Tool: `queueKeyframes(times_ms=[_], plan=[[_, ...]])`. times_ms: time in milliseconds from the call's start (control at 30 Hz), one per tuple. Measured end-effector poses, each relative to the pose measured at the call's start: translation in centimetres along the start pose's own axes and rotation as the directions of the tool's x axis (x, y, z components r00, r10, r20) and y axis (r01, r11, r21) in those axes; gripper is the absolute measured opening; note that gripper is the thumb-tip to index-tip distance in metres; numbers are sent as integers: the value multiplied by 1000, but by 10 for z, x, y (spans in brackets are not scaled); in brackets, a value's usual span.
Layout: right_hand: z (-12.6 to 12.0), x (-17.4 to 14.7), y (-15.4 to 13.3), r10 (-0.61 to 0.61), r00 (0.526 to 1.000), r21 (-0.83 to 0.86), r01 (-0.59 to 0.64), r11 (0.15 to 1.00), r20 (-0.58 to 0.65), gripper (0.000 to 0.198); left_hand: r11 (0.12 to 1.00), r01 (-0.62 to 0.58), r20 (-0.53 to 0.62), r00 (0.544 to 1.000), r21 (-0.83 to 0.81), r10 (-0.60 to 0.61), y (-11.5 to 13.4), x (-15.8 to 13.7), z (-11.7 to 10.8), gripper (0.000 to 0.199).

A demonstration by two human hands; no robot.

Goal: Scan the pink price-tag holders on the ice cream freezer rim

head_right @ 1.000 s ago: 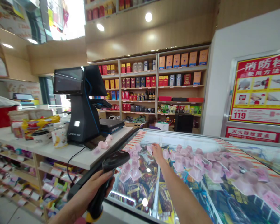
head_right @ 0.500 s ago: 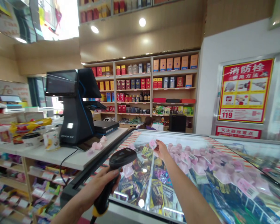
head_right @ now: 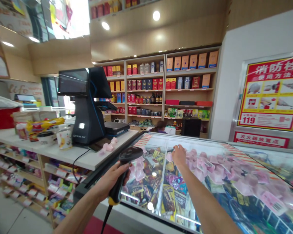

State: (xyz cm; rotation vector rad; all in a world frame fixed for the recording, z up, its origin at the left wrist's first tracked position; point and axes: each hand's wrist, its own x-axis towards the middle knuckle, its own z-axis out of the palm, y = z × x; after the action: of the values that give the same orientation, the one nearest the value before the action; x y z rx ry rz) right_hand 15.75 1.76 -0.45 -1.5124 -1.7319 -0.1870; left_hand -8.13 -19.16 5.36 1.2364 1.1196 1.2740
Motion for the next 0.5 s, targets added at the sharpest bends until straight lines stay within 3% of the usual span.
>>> queueKeyframes(times_ms=[67, 167, 333, 433, 500], plan=[[1, -10, -25, -54, 998, 98, 55, 994, -16, 21, 1000, -7, -16, 1000, -14, 6, -4, 0, -5, 25], [11, -39, -72, -218, 963, 367, 148, 918, 158, 19, 1000, 10, -68, 998, -18, -11, -8, 0, -11, 27], [35, -89, -119, -394, 876, 489, 223, 843, 280, 25, 1000, 21, -99, 995, -13, -23, -12, 0, -14, 30], [40, -90, -112, -338, 891, 537, 134, 833, 302, 19, 999, 31, -59, 998, -29, -32, -13, 0, -13, 28], [37, -79, -98, -201, 914, 611, -62, 789, 353, 16, 999, 32, -58, 998, -43, -35, -12, -1, -10, 27]])
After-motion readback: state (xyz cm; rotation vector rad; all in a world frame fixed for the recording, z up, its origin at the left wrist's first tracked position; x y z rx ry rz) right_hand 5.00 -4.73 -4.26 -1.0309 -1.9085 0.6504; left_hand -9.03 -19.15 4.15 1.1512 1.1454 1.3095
